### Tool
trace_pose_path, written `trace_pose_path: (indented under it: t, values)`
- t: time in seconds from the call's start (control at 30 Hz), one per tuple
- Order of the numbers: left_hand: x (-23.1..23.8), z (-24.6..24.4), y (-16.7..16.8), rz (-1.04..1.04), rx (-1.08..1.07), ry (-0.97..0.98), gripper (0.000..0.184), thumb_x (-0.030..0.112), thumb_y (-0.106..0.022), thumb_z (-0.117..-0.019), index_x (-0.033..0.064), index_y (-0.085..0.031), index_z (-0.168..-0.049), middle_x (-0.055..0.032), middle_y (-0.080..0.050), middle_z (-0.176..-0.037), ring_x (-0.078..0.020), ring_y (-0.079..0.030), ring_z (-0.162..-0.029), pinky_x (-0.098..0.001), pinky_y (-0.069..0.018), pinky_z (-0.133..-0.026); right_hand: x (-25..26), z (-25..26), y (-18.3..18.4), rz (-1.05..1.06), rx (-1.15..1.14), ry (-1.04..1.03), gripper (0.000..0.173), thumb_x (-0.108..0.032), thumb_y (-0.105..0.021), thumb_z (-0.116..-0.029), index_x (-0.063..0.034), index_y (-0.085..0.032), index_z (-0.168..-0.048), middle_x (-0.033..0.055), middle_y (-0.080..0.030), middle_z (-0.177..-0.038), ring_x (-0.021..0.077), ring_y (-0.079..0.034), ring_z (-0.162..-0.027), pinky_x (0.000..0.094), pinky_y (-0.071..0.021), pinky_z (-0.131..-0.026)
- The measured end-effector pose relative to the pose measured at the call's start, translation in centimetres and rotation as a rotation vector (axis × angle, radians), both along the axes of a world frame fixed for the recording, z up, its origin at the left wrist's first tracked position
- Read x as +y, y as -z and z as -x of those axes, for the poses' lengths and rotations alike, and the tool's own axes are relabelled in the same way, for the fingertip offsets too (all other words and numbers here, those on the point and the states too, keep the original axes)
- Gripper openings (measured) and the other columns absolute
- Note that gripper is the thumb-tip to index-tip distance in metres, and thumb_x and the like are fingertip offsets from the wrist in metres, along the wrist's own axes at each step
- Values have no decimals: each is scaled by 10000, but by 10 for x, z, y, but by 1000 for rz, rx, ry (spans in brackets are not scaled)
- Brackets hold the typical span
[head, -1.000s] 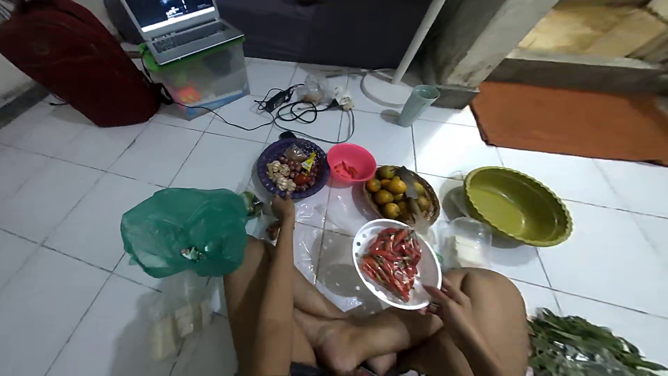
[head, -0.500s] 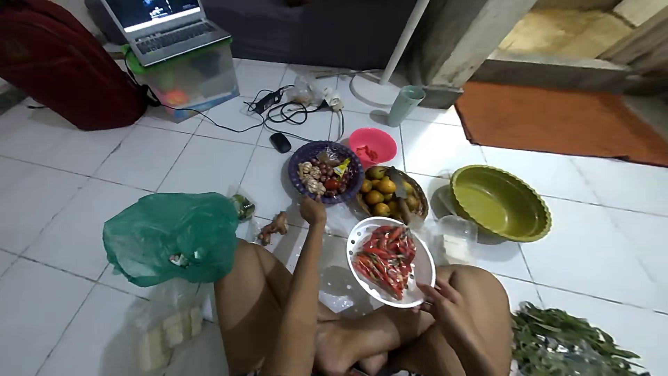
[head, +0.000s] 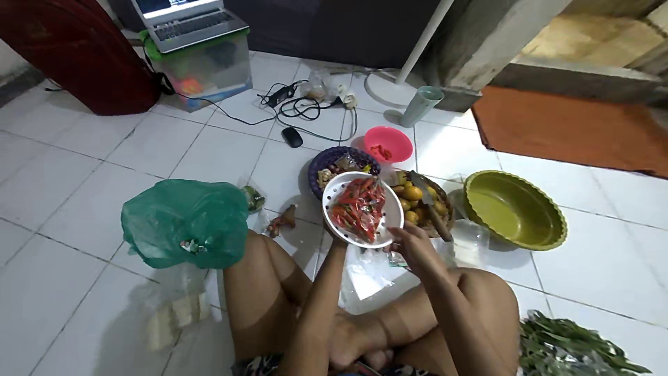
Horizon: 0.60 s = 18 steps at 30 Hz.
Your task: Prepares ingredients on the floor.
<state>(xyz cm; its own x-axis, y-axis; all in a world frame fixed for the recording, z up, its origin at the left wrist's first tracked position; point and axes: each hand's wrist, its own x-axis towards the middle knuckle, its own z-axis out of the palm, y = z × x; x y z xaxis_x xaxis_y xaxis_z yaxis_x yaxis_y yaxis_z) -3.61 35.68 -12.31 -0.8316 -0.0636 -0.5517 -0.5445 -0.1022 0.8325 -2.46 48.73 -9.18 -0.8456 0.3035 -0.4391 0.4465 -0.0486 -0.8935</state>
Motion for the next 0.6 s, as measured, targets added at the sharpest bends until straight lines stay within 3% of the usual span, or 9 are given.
trace_pose_path:
  t: [0.07,0.1,0.2,0.33,0.47,0.6]
  values:
    - [24,15,69,64,73,-5,595,-94,-571,-950,-153,-323,-1489,-330,-398,-1524,-299,-419,-1412,-330,-313,-1170,-9,10,-2,2,-10,-27,270,4,-444,-1056,78,-475,-1313,101,-629,-917,91,-626,-569,236,-552,-520]
    - [30,18,77,88,64,5,629,-95,-598,-938,-148,-313,-1496,-329,-375,-1540,-304,-391,-1433,-336,-289,-1184,-13,14,-2,2,-19,-40,264,4,-448,-1057,80,-479,-1307,105,-633,-910,96,-629,-561,241,-557,-516]
    - [40,17,76,249,5,242,609,17,-626,-986,-134,-333,-1499,-318,-344,-1572,-347,-311,-1502,-389,-219,-1235,-24,20,5,0,-70,-91,292,0,-438,-1060,88,-468,-1337,131,-633,-940,114,-638,-596,265,-563,-542]
    - [49,10,79,68,-29,109,441,-47,-501,-1024,-173,-383,-1430,-316,-453,-1457,-272,-468,-1315,-306,-358,-1110,-42,28,27,-24,-150,-151,327,-30,-445,-1068,78,-447,-1376,162,-624,-969,142,-644,-636,291,-567,-574]
    - [29,13,92,297,78,229,386,19,-538,-1033,-172,-497,-1367,-327,-527,-1415,-325,-486,-1365,-361,-338,-1158,-54,40,38,-81,-188,-239,353,-17,-457,-1059,66,-451,-1402,226,-617,-1081,213,-662,-740,352,-575,-650]
    - [-14,15,99,448,174,295,427,58,-617,-999,-171,-524,-1347,-348,-520,-1413,-379,-466,-1387,-399,-313,-1183,-60,50,39,-27,-204,-215,440,3,-439,-1053,31,-341,-1482,221,-603,-1081,206,-656,-678,339,-570,-597]
